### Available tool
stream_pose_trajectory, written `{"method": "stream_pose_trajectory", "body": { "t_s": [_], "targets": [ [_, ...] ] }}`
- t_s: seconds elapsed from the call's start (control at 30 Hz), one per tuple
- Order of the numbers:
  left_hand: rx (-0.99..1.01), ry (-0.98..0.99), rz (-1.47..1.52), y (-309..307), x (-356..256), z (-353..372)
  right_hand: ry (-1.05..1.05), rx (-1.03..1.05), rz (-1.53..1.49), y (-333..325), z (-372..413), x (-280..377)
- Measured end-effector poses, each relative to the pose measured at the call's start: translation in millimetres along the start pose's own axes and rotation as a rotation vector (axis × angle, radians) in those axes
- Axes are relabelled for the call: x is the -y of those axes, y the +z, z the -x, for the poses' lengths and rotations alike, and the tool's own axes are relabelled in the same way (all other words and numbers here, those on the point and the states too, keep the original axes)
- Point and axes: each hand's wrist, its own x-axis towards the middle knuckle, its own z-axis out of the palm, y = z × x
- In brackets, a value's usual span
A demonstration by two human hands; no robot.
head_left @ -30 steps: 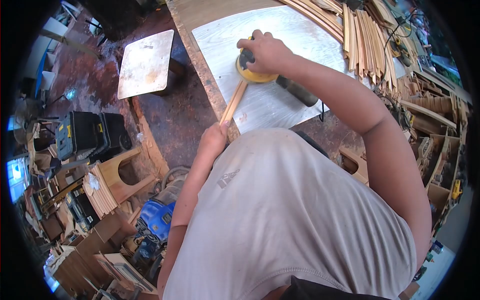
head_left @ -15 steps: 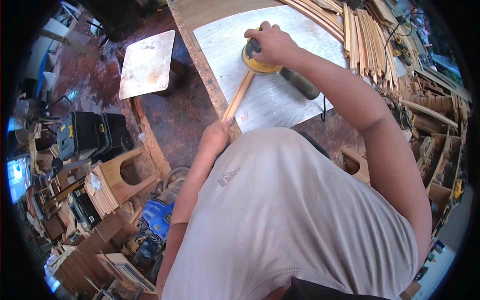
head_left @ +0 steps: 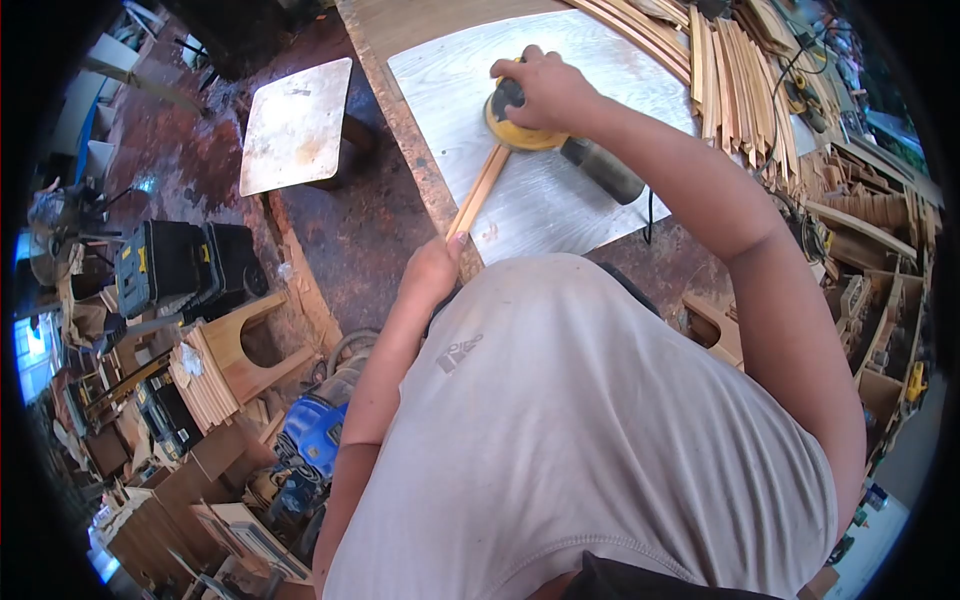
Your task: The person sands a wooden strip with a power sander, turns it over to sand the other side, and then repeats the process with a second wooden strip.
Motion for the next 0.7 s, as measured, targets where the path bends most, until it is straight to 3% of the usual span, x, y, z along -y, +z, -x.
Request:
{"method": "stream_pose_trajectory", "body": {
  "t_s": [0.23, 0.43, 0.53, 0.7],
  "targets": [
    [0.003, 0.015, -0.007, 5, 6, -3, -0.072, 0.093, -0.088, -4, 19, 28],
    [0.000, -0.011, 0.049, 5, 15, 10, 0.164, 0.006, 0.022, 17, -32, -50],
    [0.014, -0.051, 0.098, 2, 14, 13, 0.177, -0.039, 0.088, 14, -43, -89],
    [-0.008, -0.028, 0.025, 12, 24, 7, 0.242, -0.044, 0.066, 6, -31, -94]
  ]
}}
